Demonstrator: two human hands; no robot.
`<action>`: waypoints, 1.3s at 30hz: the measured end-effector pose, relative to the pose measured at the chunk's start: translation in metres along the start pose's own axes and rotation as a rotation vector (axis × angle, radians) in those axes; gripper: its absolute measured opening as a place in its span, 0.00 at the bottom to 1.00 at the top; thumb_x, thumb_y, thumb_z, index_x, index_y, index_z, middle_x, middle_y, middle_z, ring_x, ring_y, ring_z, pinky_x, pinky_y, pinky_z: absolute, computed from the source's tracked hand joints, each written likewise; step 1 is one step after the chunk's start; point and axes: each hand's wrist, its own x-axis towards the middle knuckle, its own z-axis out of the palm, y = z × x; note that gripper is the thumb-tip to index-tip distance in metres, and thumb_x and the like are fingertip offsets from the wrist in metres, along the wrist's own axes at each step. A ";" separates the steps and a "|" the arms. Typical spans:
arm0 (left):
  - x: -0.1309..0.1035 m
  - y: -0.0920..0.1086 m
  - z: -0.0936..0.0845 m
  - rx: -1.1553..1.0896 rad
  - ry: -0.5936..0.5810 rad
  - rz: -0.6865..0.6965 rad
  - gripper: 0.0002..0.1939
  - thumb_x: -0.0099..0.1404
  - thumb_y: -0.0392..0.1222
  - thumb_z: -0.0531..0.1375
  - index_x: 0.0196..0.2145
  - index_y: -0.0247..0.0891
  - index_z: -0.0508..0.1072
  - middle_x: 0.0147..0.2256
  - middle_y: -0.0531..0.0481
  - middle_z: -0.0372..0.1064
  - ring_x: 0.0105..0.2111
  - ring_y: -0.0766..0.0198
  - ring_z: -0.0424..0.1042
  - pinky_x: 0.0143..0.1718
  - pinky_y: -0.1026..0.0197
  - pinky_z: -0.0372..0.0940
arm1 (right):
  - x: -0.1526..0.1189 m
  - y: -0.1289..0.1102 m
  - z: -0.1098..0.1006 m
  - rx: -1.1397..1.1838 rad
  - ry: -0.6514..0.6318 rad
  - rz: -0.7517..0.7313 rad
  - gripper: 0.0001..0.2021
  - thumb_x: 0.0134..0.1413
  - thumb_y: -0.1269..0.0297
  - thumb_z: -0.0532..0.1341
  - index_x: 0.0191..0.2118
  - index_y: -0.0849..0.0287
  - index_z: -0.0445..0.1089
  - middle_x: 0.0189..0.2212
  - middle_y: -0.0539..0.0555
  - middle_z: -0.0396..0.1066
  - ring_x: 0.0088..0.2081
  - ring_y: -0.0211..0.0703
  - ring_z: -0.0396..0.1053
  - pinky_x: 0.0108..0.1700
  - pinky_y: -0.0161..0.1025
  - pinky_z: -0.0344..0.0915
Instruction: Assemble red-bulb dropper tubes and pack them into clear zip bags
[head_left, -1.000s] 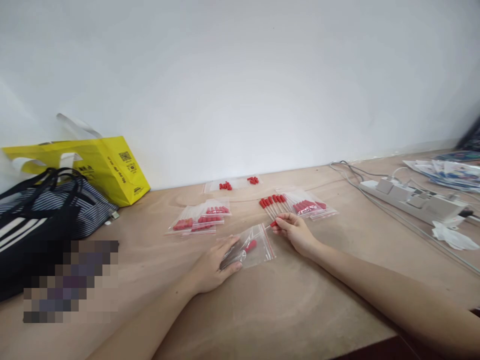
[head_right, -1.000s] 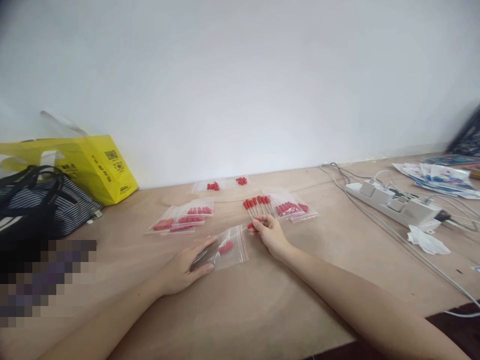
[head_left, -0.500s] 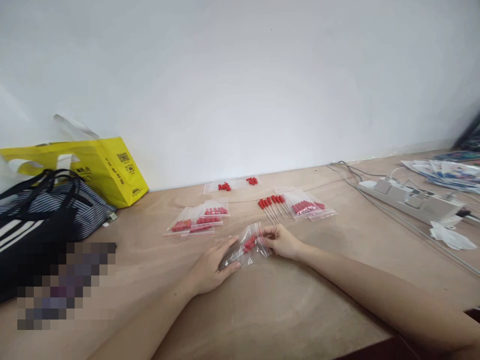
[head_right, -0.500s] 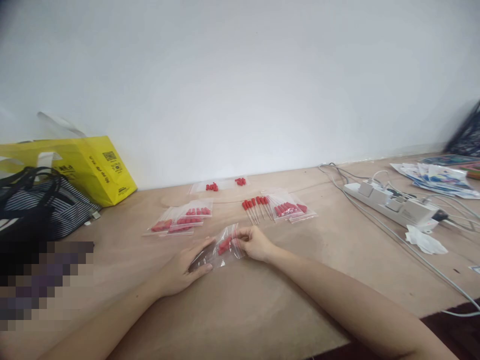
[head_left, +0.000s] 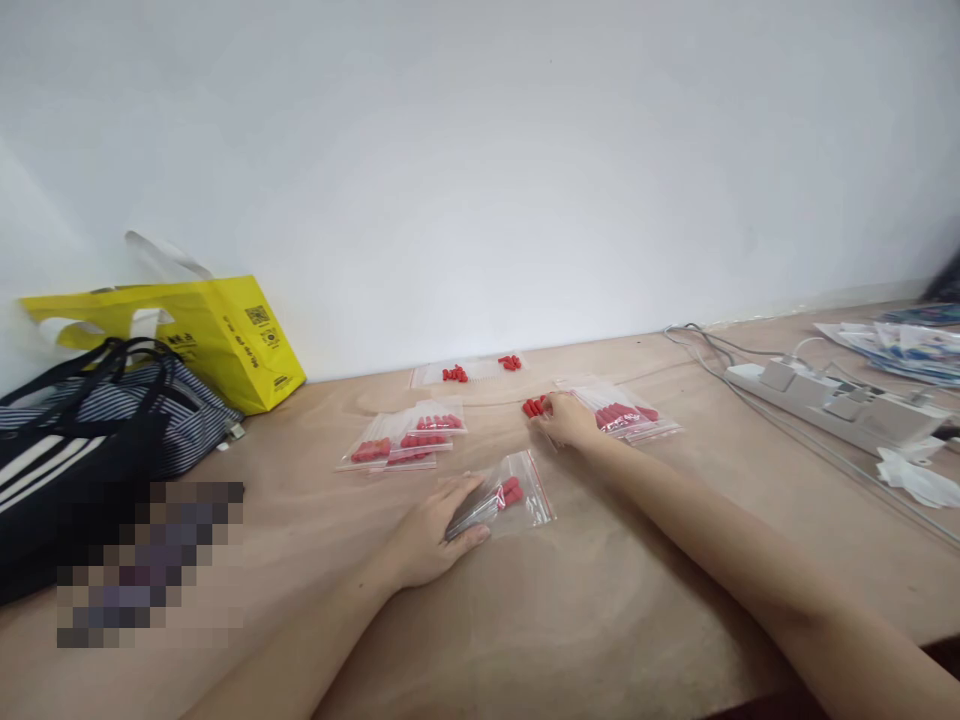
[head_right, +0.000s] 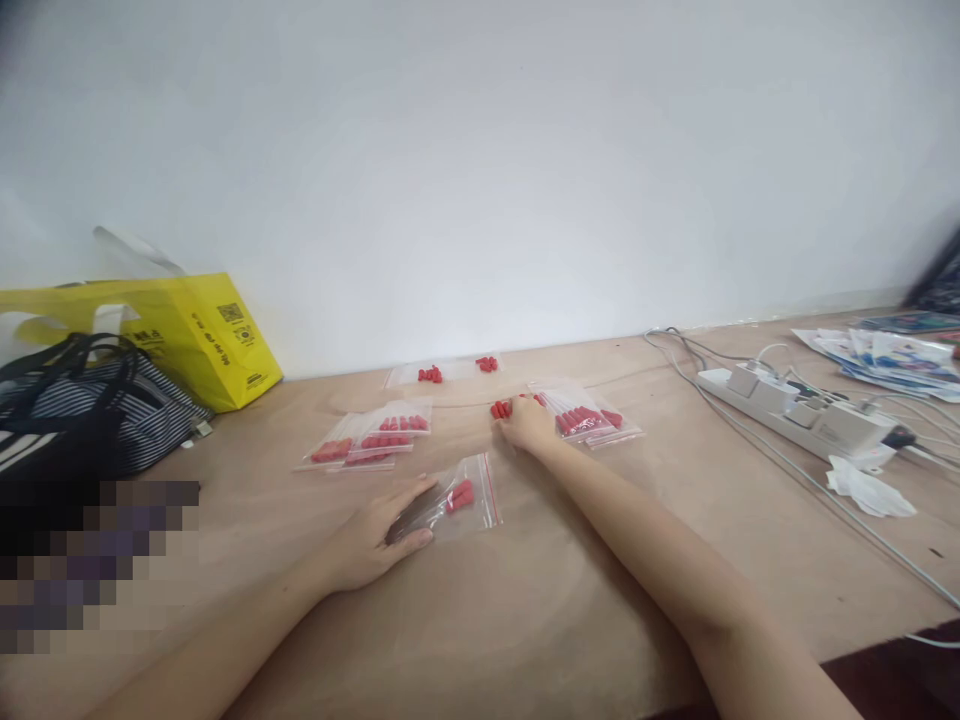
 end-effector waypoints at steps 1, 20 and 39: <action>0.000 0.000 0.000 -0.002 0.002 0.003 0.28 0.60 0.52 0.51 0.56 0.39 0.53 0.57 0.45 0.51 0.56 0.55 0.51 0.54 0.49 0.50 | 0.004 -0.002 0.002 -0.029 -0.009 0.026 0.10 0.40 0.63 0.59 0.31 0.62 0.69 0.35 0.60 0.70 0.37 0.50 0.67 0.35 0.39 0.60; 0.001 -0.001 0.001 0.008 0.004 0.021 0.27 0.60 0.52 0.51 0.55 0.39 0.54 0.56 0.47 0.52 0.56 0.57 0.50 0.55 0.53 0.50 | 0.020 -0.002 0.002 -0.071 -0.094 0.083 0.06 0.40 0.67 0.59 0.27 0.64 0.68 0.26 0.59 0.71 0.29 0.44 0.68 0.25 0.32 0.58; -0.002 -0.003 0.002 0.028 0.014 0.052 0.27 0.61 0.51 0.49 0.55 0.38 0.53 0.57 0.49 0.51 0.56 0.57 0.49 0.56 0.54 0.49 | -0.043 0.018 -0.030 0.433 -0.051 -0.192 0.22 0.55 0.65 0.43 0.54 0.70 0.42 0.25 0.52 0.61 0.21 0.37 0.63 0.25 0.33 0.61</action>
